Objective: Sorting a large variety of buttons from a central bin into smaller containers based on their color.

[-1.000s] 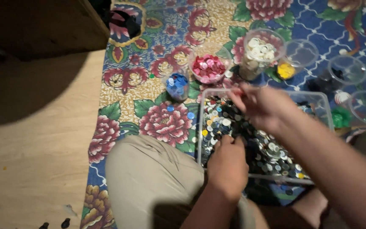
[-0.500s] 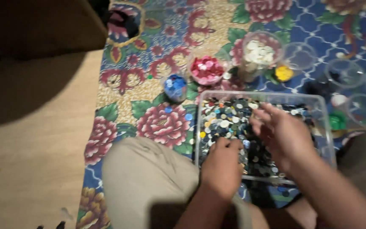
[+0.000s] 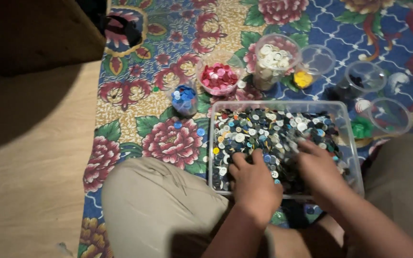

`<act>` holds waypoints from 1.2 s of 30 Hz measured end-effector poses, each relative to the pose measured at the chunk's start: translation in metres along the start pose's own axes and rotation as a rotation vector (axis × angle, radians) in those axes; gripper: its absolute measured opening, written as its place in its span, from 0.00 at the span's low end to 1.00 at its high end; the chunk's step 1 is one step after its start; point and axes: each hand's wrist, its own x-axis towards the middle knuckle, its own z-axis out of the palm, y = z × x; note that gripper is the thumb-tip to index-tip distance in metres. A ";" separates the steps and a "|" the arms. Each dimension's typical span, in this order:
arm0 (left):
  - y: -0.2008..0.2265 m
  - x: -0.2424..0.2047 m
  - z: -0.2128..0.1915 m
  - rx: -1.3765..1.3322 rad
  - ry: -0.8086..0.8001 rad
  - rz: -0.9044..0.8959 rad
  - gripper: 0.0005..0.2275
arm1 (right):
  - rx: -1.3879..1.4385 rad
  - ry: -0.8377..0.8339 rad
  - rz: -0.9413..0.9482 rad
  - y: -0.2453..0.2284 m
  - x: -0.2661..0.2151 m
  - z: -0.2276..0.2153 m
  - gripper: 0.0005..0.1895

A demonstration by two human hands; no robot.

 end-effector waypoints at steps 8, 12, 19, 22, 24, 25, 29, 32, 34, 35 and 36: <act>0.001 0.002 -0.032 -0.223 -0.114 0.079 0.27 | -0.388 -0.065 -0.243 -0.023 -0.048 0.007 0.28; -0.030 0.014 -0.008 -0.281 0.320 0.305 0.24 | -0.686 0.132 -0.393 0.006 -0.004 -0.024 0.30; -0.033 0.018 -0.027 -0.204 0.350 0.262 0.23 | -1.167 0.142 -0.516 0.032 0.054 -0.062 0.19; -0.031 0.017 -0.026 -0.204 0.377 0.281 0.22 | -1.061 0.176 -0.583 0.036 0.062 -0.059 0.15; -0.027 0.013 -0.027 -0.274 0.317 0.289 0.23 | -0.902 0.146 -0.408 0.048 0.078 -0.065 0.16; -0.027 0.014 -0.027 -0.271 0.318 0.286 0.23 | -0.900 0.142 -0.409 0.033 0.063 -0.061 0.16; -0.021 0.014 -0.022 -0.256 0.305 0.305 0.22 | -0.242 0.042 -0.120 -0.010 0.014 -0.057 0.16; -0.008 0.009 -0.023 -0.303 0.249 0.306 0.20 | -0.077 -0.029 -0.076 -0.009 0.014 -0.060 0.20; 0.001 0.006 -0.024 -0.329 0.210 0.307 0.19 | 0.051 -0.073 -0.076 -0.009 0.014 -0.058 0.22; 0.005 0.005 -0.023 -0.358 0.199 0.328 0.17 | 0.138 -0.096 -0.047 -0.014 0.011 -0.057 0.22; 0.009 0.003 -0.023 -0.385 0.187 0.350 0.15 | 0.225 -0.119 -0.018 -0.019 0.007 -0.055 0.22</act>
